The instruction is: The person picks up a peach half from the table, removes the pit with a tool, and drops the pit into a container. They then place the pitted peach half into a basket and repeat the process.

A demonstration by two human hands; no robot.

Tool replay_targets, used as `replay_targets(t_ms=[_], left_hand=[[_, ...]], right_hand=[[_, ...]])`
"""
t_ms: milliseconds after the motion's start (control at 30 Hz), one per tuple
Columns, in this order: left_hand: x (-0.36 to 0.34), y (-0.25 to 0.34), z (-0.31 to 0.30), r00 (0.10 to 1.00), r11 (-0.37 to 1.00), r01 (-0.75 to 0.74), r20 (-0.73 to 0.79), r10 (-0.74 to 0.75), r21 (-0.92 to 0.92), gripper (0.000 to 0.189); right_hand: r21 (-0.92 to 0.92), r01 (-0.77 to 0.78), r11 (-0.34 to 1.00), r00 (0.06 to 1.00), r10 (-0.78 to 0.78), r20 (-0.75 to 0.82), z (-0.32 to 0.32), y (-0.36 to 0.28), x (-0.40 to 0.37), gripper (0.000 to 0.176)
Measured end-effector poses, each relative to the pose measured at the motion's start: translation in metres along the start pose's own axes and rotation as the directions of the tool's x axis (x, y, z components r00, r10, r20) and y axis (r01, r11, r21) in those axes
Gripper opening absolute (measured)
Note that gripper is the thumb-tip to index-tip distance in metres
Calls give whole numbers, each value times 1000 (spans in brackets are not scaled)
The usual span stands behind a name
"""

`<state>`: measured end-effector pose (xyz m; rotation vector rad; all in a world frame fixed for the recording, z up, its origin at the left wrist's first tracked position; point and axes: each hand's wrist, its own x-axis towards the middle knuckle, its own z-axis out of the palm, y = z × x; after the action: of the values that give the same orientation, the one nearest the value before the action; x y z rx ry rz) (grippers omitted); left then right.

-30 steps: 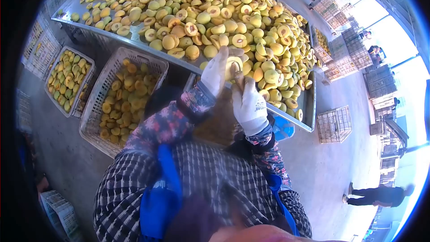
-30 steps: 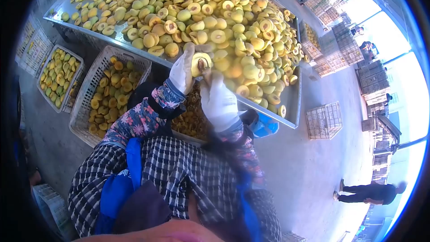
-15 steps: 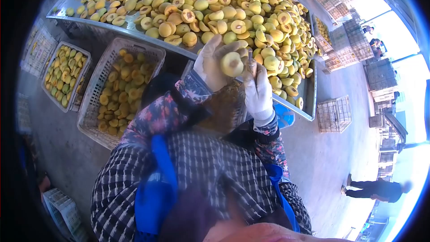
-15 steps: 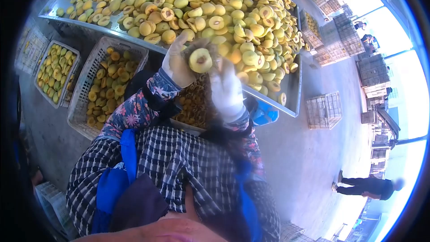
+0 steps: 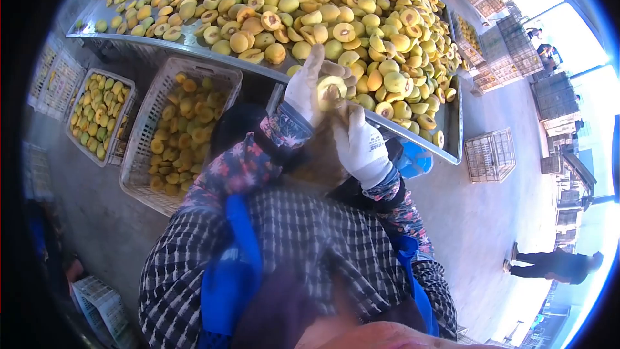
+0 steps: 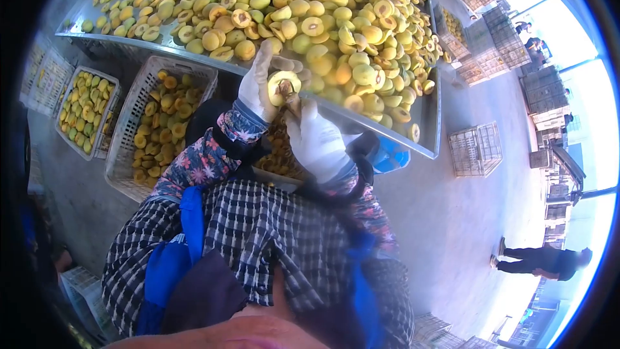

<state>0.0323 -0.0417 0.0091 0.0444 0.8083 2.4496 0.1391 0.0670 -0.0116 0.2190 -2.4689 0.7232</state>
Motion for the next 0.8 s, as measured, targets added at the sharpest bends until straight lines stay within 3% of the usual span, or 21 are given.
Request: replay_targets(t_ms=[133, 167, 267, 333, 367, 433, 500, 533, 567, 633, 733, 800], left_hand=[[-1, 4, -8, 979, 958, 11, 193, -70, 287, 48], [-5, 4, -6, 980, 950, 15, 185, -76, 312, 48], [-8, 4, -9, 944, 937, -11, 312, -105, 348, 46], [-18, 3, -5, 938, 919, -120, 345, -19, 376, 44], [-24, 3, -3, 931, 906, -171, 365, 20, 388, 44], [-29, -3, -4, 837, 765, -461, 505, 209, 449, 41], [-37, -9, 5, 959, 981, -86, 280, 35, 173, 35], [-40, -9, 8, 969, 993, -29, 248, 0, 114, 35], [-38, -15, 11, 975, 998, 16, 218, -28, 55, 35], [-35, -22, 13, 986, 996, 76, 151, -69, -39, 35], [-26, -31, 4, 952, 983, 161, 278, -130, -90, 35], [-26, -39, 6, 964, 982, 156, 230, -129, -102, 32]], right_hand=[[-100, -112, 989, 965, 132, 226, -12, -1, -8, 26], [-78, -121, 990, 968, 135, 211, -11, 0, -12, 26], [270, -252, 929, 954, 192, 229, -6, 3, -26, 25], [610, -533, 586, 843, 313, 436, -10, -7, -30, 25], [691, -613, 383, 790, 312, 528, -20, -18, -30, 28], [718, -695, 20, 694, 276, 665, -26, -29, -30, 33], [756, -642, -132, 731, 191, 655, -29, -34, -37, 35], [763, -615, -200, 751, 147, 644, -32, -37, -39, 37], [733, -643, -223, 713, 174, 679, -33, -33, -42, 42], [718, -608, -339, 738, 90, 668, -32, -29, -50, 42], [688, -554, -469, 781, -5, 625, -30, -28, -60, 38], [655, -511, -557, 792, -8, 611, -28, -25, -64, 36]])
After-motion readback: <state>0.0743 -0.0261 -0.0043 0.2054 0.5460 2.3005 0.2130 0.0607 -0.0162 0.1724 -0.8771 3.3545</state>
